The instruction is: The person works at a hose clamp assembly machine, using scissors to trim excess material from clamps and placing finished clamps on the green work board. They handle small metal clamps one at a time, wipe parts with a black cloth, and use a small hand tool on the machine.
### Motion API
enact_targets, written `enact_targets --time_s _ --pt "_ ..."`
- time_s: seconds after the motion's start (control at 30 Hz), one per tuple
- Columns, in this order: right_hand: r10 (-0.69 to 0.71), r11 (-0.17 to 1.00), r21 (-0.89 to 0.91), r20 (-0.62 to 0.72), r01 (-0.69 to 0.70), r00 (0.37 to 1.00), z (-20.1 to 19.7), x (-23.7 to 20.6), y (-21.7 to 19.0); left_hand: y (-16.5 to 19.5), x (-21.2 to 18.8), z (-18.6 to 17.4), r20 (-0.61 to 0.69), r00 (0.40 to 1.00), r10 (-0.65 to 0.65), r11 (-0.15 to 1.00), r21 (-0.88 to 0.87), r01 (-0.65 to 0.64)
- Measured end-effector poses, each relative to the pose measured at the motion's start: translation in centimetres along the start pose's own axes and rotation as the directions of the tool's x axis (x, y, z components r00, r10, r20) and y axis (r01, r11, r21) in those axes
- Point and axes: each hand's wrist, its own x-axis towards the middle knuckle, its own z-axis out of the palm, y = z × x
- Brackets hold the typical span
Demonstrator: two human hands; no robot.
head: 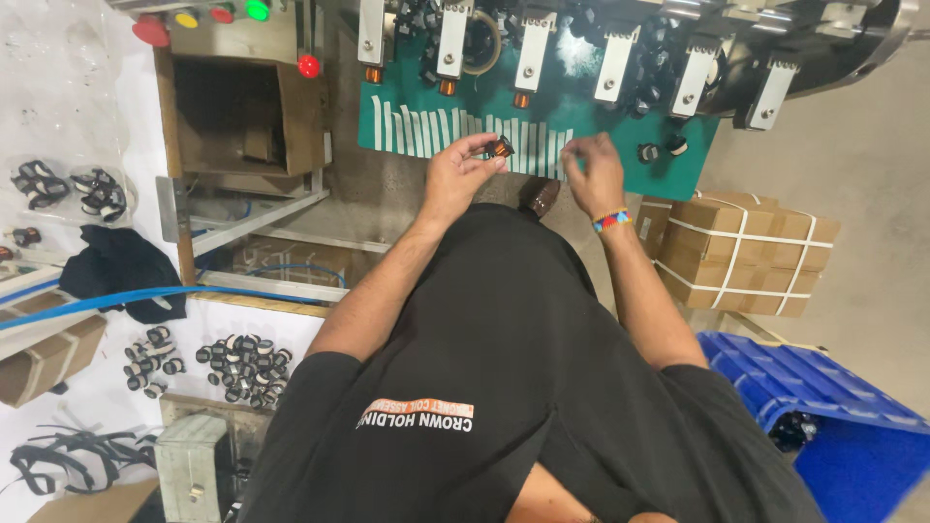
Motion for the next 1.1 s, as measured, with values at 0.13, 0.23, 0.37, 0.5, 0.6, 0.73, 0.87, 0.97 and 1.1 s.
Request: enact_targets --time_s 0.13,0.23,0.37,0.5,0.6,0.73,0.87,0.97,1.1 --pt "-0.154 0.965 0.238 0.163 0.112 0.975 -0.9 -2.0 -7.3 2.1 0.5 -0.6 0.064 0.998 0.014 0.937 0.347 -0.036" --pt "-0.137 0.964 0.249 0.157 0.095 0.978 -1.1 -2.1 -10.4 4.3 0.7 0.0 0.24 0.953 0.184 0.838 0.468 -0.28" --pt "-0.139 0.988 0.076 0.032 0.136 0.99 -1.4 -1.0 -10.8 6.9 1.0 1.6 0.363 0.914 0.181 0.825 0.449 -0.341" --pt "-0.197 0.974 -0.12 -0.053 0.19 0.979 -1.6 -1.7 -9.3 8.3 0.9 2.9 0.509 0.811 0.288 0.708 0.457 -0.539" --pt "0.064 0.993 0.098 -0.051 -0.059 0.997 -1.6 -4.0 -8.3 8.1 1.2 3.5 0.505 0.763 0.403 0.592 0.493 -0.638" --pt "0.258 0.821 0.456 0.24 -0.344 0.936 -2.4 -5.5 -7.1 7.0 2.1 3.9 0.329 0.927 0.179 0.838 0.442 -0.319" --pt "0.074 0.949 0.307 0.01 -0.073 0.997 -4.7 -5.4 -6.7 5.6 2.7 4.6 0.341 0.939 -0.048 0.997 0.069 0.026" --pt "-0.143 0.988 0.034 -0.122 0.149 0.982 -7.1 -4.4 -6.7 4.7 2.8 5.6 0.395 0.882 -0.258 0.928 -0.154 0.34" --pt "-0.313 0.945 -0.143 -0.133 0.294 0.94 -9.5 -3.4 -6.4 3.4 2.2 7.8 0.438 0.788 -0.434 0.81 -0.194 0.554"
